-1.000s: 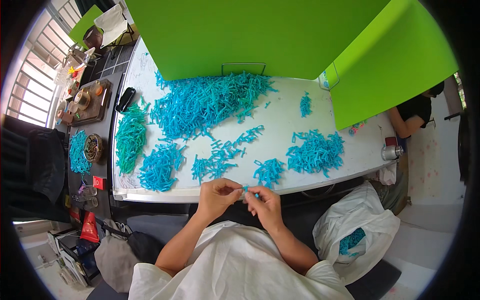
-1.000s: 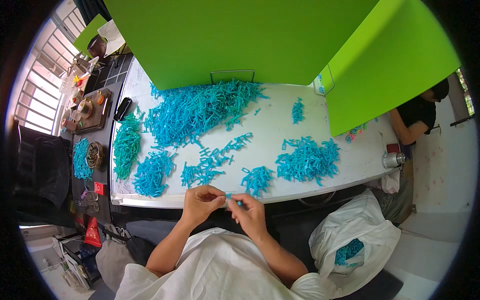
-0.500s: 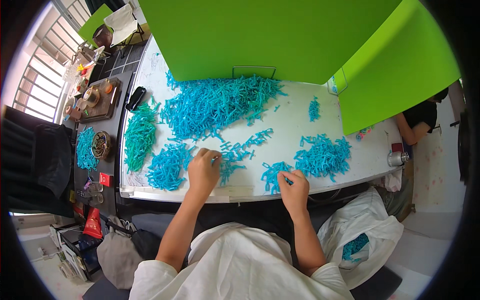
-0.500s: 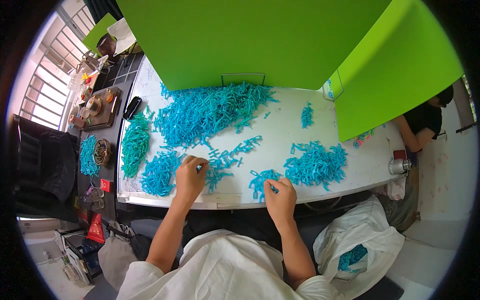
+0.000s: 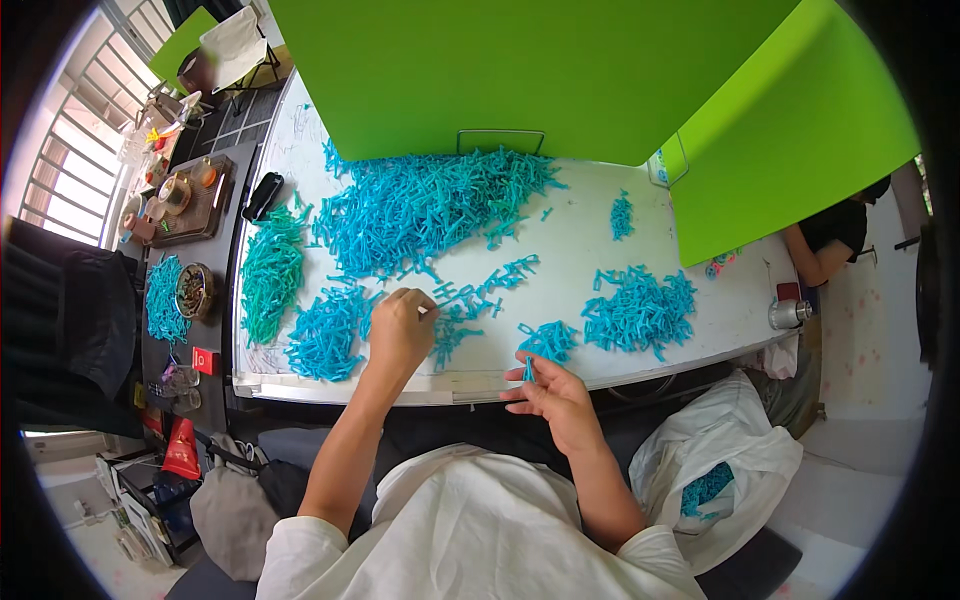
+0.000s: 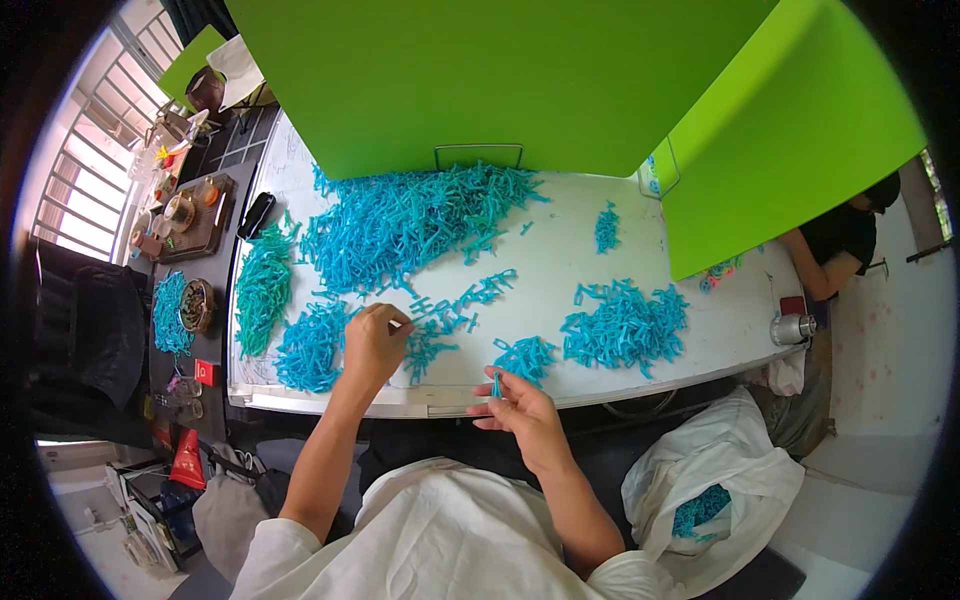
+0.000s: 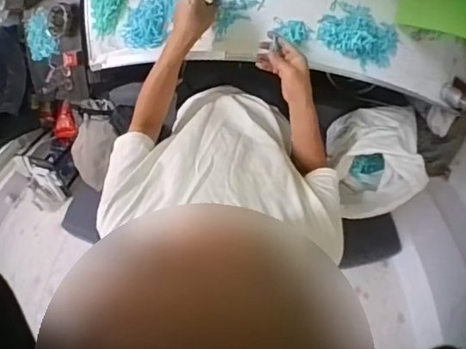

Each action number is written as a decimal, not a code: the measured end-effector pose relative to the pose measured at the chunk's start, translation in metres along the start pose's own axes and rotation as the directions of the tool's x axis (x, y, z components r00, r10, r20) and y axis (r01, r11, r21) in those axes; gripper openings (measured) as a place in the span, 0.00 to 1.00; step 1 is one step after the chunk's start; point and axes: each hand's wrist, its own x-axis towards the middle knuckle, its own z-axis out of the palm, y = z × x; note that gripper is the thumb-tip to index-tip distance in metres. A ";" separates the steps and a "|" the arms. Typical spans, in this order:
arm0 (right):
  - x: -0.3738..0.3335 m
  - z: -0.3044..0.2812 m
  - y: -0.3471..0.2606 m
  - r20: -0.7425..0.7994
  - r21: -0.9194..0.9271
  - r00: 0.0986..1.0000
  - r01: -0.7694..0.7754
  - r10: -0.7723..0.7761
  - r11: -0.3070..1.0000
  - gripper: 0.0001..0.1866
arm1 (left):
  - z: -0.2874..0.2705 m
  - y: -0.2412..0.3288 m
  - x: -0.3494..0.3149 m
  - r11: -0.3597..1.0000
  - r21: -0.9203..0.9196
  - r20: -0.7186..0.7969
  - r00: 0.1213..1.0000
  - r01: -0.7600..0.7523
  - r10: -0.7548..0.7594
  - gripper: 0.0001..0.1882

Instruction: Manually sort and untangle blue shredded paper strips on a workbench.

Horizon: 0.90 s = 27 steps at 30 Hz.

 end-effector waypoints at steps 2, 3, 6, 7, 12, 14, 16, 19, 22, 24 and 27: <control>0.002 0.001 0.007 -0.016 -0.065 0.998 0.065 -0.066 0.996 0.25 | -0.012 0.009 -0.010 0.981 -0.165 0.086 0.993 0.100 -0.086 0.05; 0.002 0.003 0.012 -0.016 -0.063 0.998 0.063 -0.064 0.996 0.25 | -0.020 0.014 -0.019 0.968 -0.209 0.124 0.985 0.142 -0.118 0.06; 0.009 0.003 0.028 -0.033 -0.077 0.993 0.112 -0.115 0.991 0.24 | -0.024 0.020 -0.049 0.888 -0.403 0.210 0.967 0.221 -0.145 0.07; 0.010 0.002 0.035 -0.032 -0.117 0.996 0.074 -0.078 0.990 0.23 | -0.022 0.021 -0.060 0.888 -0.403 0.210 0.967 0.222 -0.146 0.07; 0.008 0.020 0.052 -0.066 -0.075 0.996 0.060 -0.065 0.995 0.17 | 0.003 0.014 -0.106 0.525 -0.729 0.338 0.897 0.440 -0.284 0.06; 0.007 0.025 0.054 -0.077 -0.108 0.993 0.086 -0.094 0.990 0.15 | 0.009 0.015 -0.112 0.435 -0.769 0.354 0.879 0.467 -0.319 0.06; 0.007 0.028 0.052 -0.128 -0.114 0.989 0.060 -0.075 0.992 0.13 | 0.011 0.020 -0.114 0.418 -0.776 0.359 0.876 0.472 -0.322 0.07; 0.007 0.029 0.056 -0.136 -0.157 0.984 0.096 -0.117 0.983 0.12 | 0.009 0.026 -0.118 0.425 -0.789 0.340 0.892 0.443 -0.299 0.07; 0.006 0.028 0.056 -0.126 -0.168 0.987 0.074 -0.096 0.983 0.12 | 0.009 0.030 -0.117 0.486 -0.760 0.316 0.899 0.432 -0.304 0.06; 0.006 0.028 0.058 -0.122 -0.174 0.987 0.082 -0.104 0.981 0.12 | 0.009 0.030 -0.117 0.485 -0.761 0.313 0.898 0.431 -0.308 0.06; 0.005 0.028 0.057 -0.121 -0.195 0.986 0.089 -0.114 0.977 0.12 | 0.008 0.032 -0.116 0.505 -0.744 0.313 0.896 0.437 -0.314 0.06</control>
